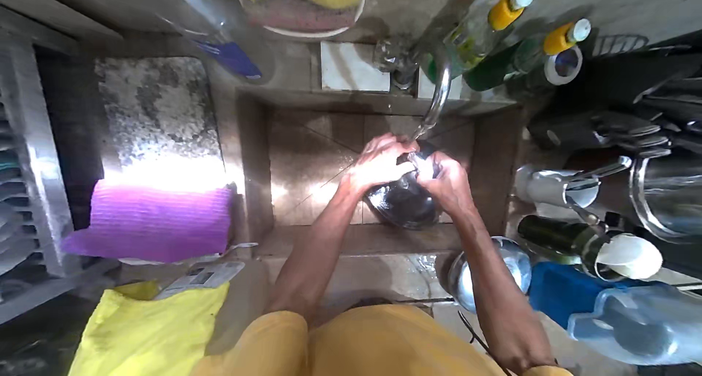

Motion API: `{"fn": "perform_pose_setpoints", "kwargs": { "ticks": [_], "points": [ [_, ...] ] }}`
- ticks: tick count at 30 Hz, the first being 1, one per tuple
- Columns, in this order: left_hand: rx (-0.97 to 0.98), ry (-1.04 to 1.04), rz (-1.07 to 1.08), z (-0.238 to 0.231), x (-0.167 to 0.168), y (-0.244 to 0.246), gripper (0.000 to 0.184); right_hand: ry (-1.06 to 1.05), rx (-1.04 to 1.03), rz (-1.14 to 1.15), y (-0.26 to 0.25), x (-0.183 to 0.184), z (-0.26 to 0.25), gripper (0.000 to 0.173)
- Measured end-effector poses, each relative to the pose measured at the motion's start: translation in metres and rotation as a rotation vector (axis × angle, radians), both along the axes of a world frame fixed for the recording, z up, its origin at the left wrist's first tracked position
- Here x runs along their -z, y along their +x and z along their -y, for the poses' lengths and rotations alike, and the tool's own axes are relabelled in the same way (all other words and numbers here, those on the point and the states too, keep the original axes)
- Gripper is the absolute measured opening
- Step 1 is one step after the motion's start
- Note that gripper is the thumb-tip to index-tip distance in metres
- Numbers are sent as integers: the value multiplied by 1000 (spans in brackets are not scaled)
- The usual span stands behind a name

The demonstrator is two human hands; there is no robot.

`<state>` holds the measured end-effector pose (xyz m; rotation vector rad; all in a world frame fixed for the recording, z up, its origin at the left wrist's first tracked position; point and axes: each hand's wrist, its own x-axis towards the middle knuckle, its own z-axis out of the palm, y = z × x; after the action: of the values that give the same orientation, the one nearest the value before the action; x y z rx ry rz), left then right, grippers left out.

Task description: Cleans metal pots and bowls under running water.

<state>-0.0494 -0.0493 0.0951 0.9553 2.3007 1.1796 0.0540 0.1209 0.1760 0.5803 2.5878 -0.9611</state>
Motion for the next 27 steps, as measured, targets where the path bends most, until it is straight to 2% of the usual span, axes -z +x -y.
{"fn": "perform_pose_setpoints", "kwargs": {
  "ticks": [3, 5, 8, 10, 14, 16, 18, 20, 24, 26, 27],
  "points": [
    [-177, 87, 213, 29, 34, -11, 27, -27, -62, 48, 17, 0, -7, 15],
    [-259, 126, 270, 30, 37, -12, 29, -25, -27, 50, 18, -3, -5, 17],
    [-145, 78, 144, 8, 7, -4, 33, -1, 46, 28, 8, -6, 0, 16],
    [-76, 72, 48, 3, 2, -5, 36, -16, 27, 25, 7, -4, 0, 12],
    [-264, 173, 257, 24, 34, -20, 34, -47, -21, 40, 13, -4, -7, 19],
    [-248, 165, 261, 18, 23, -17, 34, -26, 6, -11, 6, -3, -6, 20],
    [-124, 109, 144, 8, 2, -12, 33, -41, -36, -61, -6, -1, -3, 21],
    [-44, 70, 76, 7, -1, -13, 34, -65, -69, -54, -10, 0, 0, 20],
    [-240, 138, 328, 31, 39, -24, 32, -61, -33, 24, 8, -11, -6, 13],
    [-272, 146, 347, 20, 35, -20, 36, -9, -3, 19, 7, -10, -8, 19],
    [-229, 143, 308, 11, 25, -14, 35, 1, 9, 3, 5, -9, -8, 19]
  ]
}}
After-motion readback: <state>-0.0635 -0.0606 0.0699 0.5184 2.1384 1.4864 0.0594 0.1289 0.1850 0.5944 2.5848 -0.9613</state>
